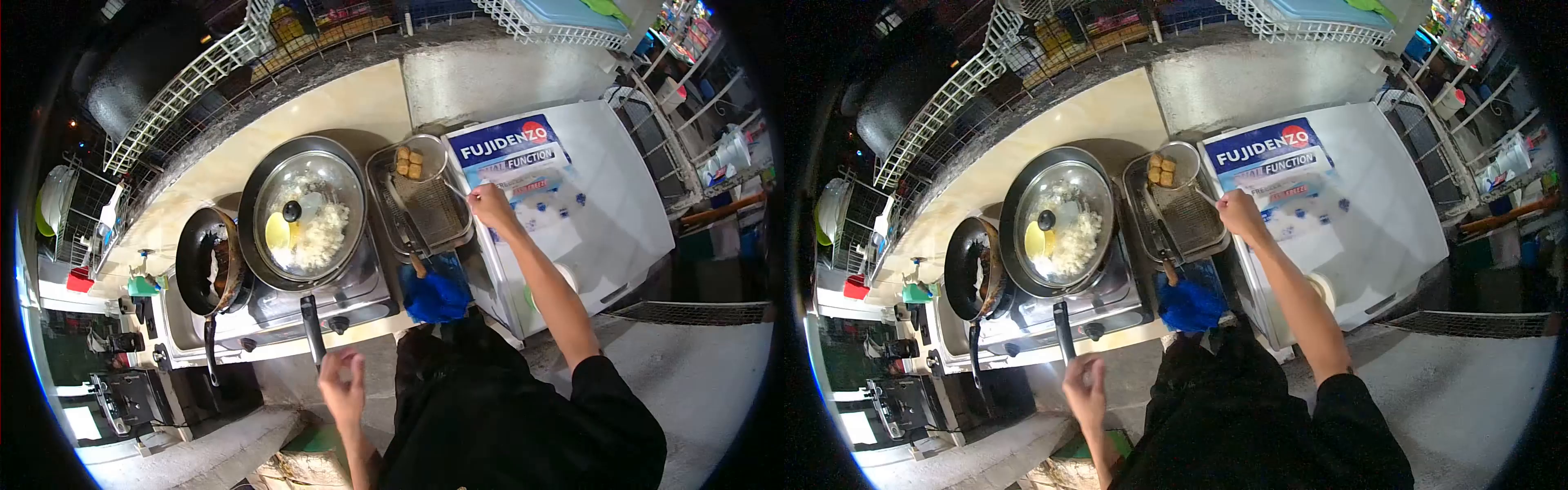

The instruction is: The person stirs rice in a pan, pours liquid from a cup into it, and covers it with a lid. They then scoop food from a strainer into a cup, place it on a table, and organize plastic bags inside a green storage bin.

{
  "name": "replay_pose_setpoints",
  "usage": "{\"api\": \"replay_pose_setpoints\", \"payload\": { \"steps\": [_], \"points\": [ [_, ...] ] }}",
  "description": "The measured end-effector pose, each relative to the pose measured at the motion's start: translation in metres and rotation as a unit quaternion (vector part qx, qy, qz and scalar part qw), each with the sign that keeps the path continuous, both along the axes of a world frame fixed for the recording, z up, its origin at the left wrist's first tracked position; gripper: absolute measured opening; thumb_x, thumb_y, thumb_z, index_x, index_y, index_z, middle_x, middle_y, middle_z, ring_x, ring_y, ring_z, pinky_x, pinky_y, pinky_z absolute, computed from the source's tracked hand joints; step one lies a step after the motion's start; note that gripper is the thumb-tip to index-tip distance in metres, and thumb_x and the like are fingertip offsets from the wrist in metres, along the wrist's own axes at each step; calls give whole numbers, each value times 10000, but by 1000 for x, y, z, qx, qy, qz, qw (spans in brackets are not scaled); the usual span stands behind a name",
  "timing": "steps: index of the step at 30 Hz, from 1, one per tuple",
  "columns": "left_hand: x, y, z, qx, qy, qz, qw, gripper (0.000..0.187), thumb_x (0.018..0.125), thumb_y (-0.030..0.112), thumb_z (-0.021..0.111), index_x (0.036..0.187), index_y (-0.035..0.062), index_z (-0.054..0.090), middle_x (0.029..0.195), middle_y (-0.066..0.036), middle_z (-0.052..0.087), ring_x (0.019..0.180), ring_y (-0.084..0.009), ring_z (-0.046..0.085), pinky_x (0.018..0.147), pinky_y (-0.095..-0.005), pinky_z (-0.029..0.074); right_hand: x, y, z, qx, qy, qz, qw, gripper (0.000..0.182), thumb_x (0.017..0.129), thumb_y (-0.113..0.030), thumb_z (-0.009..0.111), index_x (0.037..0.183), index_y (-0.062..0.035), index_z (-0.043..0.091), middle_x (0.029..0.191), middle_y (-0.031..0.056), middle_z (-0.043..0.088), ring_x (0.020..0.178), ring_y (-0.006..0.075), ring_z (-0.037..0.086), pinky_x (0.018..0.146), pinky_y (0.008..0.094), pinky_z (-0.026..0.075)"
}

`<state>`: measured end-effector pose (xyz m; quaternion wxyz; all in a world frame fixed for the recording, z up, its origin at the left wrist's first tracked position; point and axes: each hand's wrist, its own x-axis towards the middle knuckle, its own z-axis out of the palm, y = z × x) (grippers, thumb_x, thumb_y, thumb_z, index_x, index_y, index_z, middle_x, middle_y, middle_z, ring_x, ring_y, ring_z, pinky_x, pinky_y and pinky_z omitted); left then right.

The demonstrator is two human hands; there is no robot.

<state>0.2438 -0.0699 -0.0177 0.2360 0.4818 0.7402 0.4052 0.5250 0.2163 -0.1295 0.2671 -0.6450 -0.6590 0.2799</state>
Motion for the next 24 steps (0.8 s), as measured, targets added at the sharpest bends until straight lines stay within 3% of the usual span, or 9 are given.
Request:
{"api": "replay_pose_setpoints", "payload": {
  "steps": [4, 6, 8, 9, 11, 17, 19, 22, 24],
  "points": [
    [71, 49, -33, -17, -68, -234, 970, 444, 665, 228, 808, 986, -12, 616, 928, -137, 614, 801, -232, 604, 715, -315, 486, 62, -42, 66, -44, 20, 19, 999, 183, 806, -160, 557, 797, -5, 653, 664, 173, 624, 619, 288, 625, 584, 380, 472],
    [116, 74, -54, -60, -72, -377, 922, 740, 629, 311, 823, 1186, -37, 484, 1155, -184, 532, 1092, -319, 530, 922, -379, 442, 101, -77, 105, -60, 9, 33, 998, 168, 826, -145, 551, 815, -3, 640, 613, 125, 603, 548, 225, 586, 541, 351, 450],
    [160, 85, -100, -47, -99, -435, 894, 969, 573, 295, 857, 1314, -46, 333, 1328, -211, 393, 1213, -309, 426, 985, -376, 402, 144, -118, 132, -83, -12, 29, 996, 152, 839, -131, 551, 821, 2, 624, 596, 105, 582, 519, 192, 546, 524, 329, 432],
    [178, 91, -109, -48, -131, -444, 885, 1046, 547, 310, 860, 1331, -55, 272, 1329, -250, 368, 1246, -368, 368, 1043, -399, 320, 162, -138, 144, -88, -29, 26, 995, 148, 842, -127, 554, 821, 6, 615, 599, 105, 576, 517, 185, 534, 523, 320, 426],
    [206, 96, -134, -21, -119, -439, 890, 1188, 491, 293, 889, 1368, -47, 165, 1364, -259, 302, 1280, -366, 320, 1067, -405, 283, 191, -179, 161, -68, -88, 9, 994, 138, 840, -119, 565, 832, 13, 604, 615, 122, 574, 530, 192, 539, 531, 318, 424],
    [257, 100, -151, 38, -216, -499, 838, 1269, 476, 254, 908, 1382, -43, 70, 1367, -235, 291, 1293, -313, 310, 1070, -385, 275, 225, -255, 175, -144, -106, -68, 981, 119, 830, -89, 576, 852, 24, 605, 667, 163, 587, 568, 234, 559, 557, 327, 430],
    [268, 105, -141, 18, -264, -500, 825, 1220, 502, 220, 900, 1375, -36, 87, 1340, -208, 345, 1270, -293, 353, 1054, -376, 301, 227, -264, 177, -202, -130, -96, 966, 132, 834, -93, 576, 857, 32, 610, 706, 170, 605, 609, 260, 582, 583, 333, 437],
    [276, 115, -120, -5, -242, -500, 831, 993, 561, 126, 853, 1315, -28, 225, 1239, -167, 474, 1186, -254, 459, 1000, -359, 364, 230, -275, 169, -157, -183, -44, 969, 152, 869, -148, 542, 879, -8, 599, 734, 165, 607, 671, 313, 601, 609, 389, 445],
    [280, 118, -125, -4, -250, -502, 828, 963, 569, 123, 845, 1305, -29, 243, 1224, -165, 487, 1166, -252, 477, 986, -356, 379, 228, -279, 165, -124, -222, -11, 967, 158, 884, -166, 520, 897, -24, 588, 734, 160, 598, 690, 328, 604, 618, 412, 444]
  ]
}}
